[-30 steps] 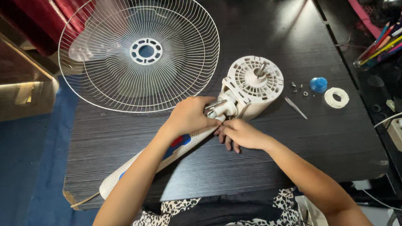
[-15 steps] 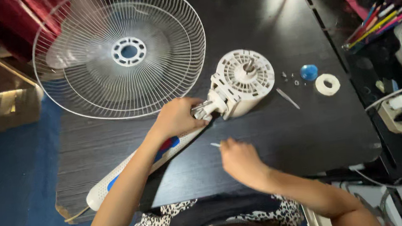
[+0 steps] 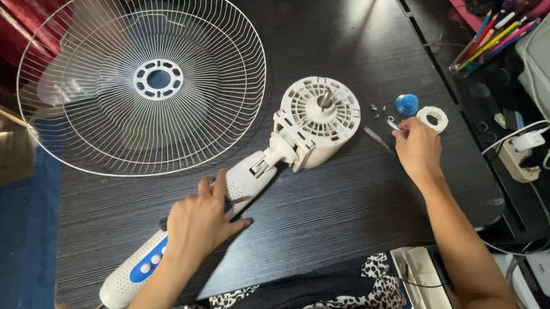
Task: The person assembles a disassembled electric fan on a table. They use a screwdriver to tighten screws on the fan's neck and motor housing, reattach the fan head to the stand, and secure the components together.
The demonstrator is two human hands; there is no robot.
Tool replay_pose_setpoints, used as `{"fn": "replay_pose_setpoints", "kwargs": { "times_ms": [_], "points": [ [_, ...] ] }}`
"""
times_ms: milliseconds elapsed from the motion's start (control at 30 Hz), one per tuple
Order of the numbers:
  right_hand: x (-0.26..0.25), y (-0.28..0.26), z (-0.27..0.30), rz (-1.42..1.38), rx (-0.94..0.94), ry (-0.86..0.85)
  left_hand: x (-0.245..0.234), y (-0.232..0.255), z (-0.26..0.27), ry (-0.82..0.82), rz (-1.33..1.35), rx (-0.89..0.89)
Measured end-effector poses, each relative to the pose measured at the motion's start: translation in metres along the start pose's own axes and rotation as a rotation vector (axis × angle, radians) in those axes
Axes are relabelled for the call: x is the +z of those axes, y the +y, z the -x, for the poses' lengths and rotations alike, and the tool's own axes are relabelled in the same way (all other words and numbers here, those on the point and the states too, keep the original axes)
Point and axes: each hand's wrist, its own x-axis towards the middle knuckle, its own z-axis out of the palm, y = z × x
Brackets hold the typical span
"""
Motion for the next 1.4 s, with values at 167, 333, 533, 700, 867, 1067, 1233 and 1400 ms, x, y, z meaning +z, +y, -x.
{"fn": "replay_pose_setpoints", "kwargs": {
  "times_ms": [167,333,533,700,867,1067,1233,1400],
  "points": [
    [0.006,-0.002,0.005,0.149,-0.005,0.063,0.004,-0.015,0.011,0.064,-0.06,0.004],
    [-0.015,-0.03,0.027,0.079,-0.22,0.247,-0.008,-0.016,0.017,-0.03,0.028,0.105],
    [-0.011,-0.089,0.072,-0.328,-0.516,0.157,-0.022,-0.01,0.026,-0.086,0.048,0.072],
    [0.023,-0.133,0.072,-0.26,-0.728,0.231,-0.018,-0.006,0.039,-0.056,0.043,0.033],
    [0.03,-0.139,0.06,-0.26,-0.705,0.231,-0.027,-0.021,0.064,-0.19,0.098,-0.144],
    [0.035,-0.144,0.051,-0.372,-0.673,0.181,-0.021,-0.032,0.087,-0.346,0.541,-0.165],
    [0.035,-0.156,0.031,-0.402,-0.622,0.147,0.025,-0.019,0.079,-0.312,0.953,-0.157],
    [0.018,-0.164,0.061,-0.59,-0.501,0.088,0.079,0.008,0.057,-0.031,1.377,-0.045]
  ]
}}
